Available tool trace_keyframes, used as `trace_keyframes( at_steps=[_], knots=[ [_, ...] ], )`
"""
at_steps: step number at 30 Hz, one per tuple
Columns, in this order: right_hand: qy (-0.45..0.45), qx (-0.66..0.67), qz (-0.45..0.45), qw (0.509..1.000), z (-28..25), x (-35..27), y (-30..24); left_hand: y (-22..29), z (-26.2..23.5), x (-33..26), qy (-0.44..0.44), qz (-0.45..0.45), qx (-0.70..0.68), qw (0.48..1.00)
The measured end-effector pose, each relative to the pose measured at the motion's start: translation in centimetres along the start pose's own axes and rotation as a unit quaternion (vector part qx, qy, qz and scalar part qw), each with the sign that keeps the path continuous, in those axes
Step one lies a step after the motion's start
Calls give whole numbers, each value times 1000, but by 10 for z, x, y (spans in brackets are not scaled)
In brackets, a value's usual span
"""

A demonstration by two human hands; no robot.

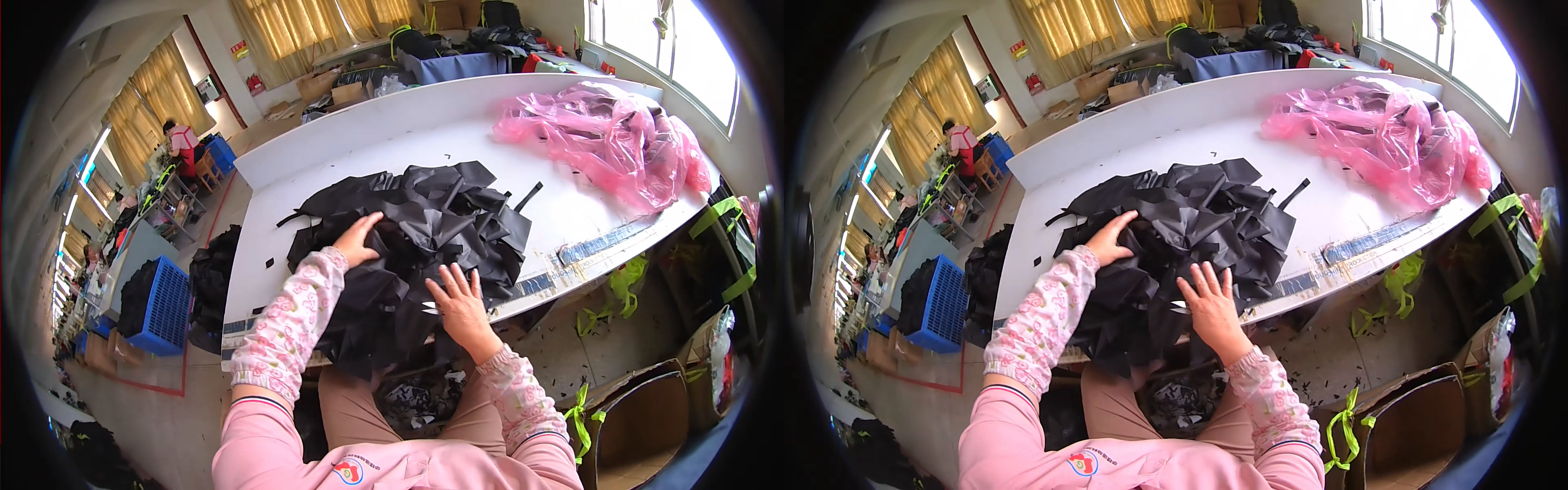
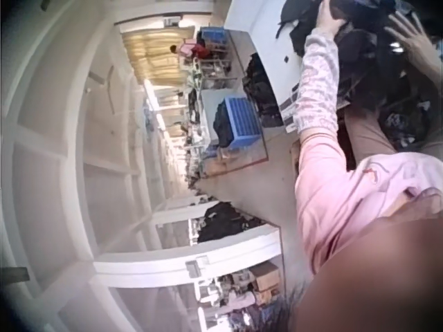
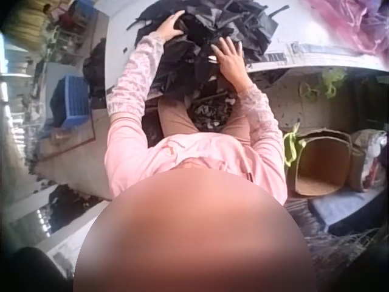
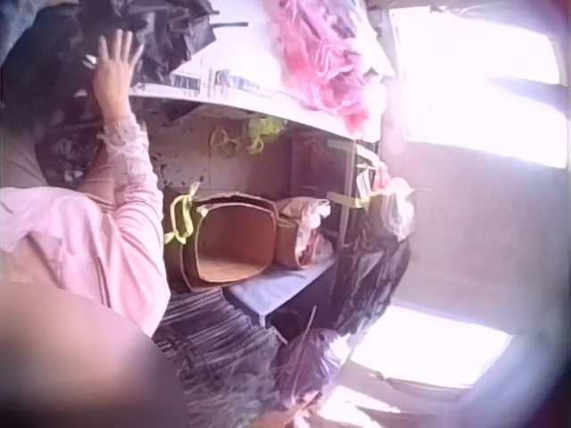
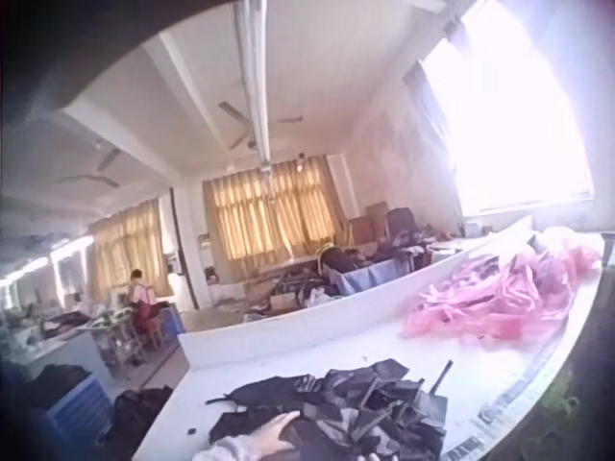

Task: The recorder is trimming and inspecting black fabric components at a production workstation.

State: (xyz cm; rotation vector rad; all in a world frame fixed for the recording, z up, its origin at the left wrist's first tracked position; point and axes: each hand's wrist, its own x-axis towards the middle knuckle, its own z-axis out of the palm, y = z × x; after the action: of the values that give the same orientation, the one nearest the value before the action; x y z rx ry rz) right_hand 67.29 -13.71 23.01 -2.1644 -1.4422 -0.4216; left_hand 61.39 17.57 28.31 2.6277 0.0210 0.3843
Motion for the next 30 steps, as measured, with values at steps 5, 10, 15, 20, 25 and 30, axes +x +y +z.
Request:
trace_keyframes(
  at_steps=[5, 10, 15, 20, 25, 30],
  knots=[
    [48, 141, 70, 986, -36, -53, -2, 19, -56, -13, 186, -94, -4, 978],
    [59, 245, 87, 964, -52, -98, -25, 31, -132, -46, 370, -81, 40, 925],
    [44, 326, 100, 939, -62, -119, -49, 72, -193, -95, 477, -37, -42, 877],
    [37, 457, 121, 880, -69, -127, -78, 159, -209, -144, 516, 47, -303, 800],
    [38, 462, 75, 883, -77, -123, -111, 246, -182, -210, 422, 83, -561, 707],
    [-101, 730, 206, 644, -56, -117, -152, 270, -78, -286, 324, 191, -479, 793]
  ],
)
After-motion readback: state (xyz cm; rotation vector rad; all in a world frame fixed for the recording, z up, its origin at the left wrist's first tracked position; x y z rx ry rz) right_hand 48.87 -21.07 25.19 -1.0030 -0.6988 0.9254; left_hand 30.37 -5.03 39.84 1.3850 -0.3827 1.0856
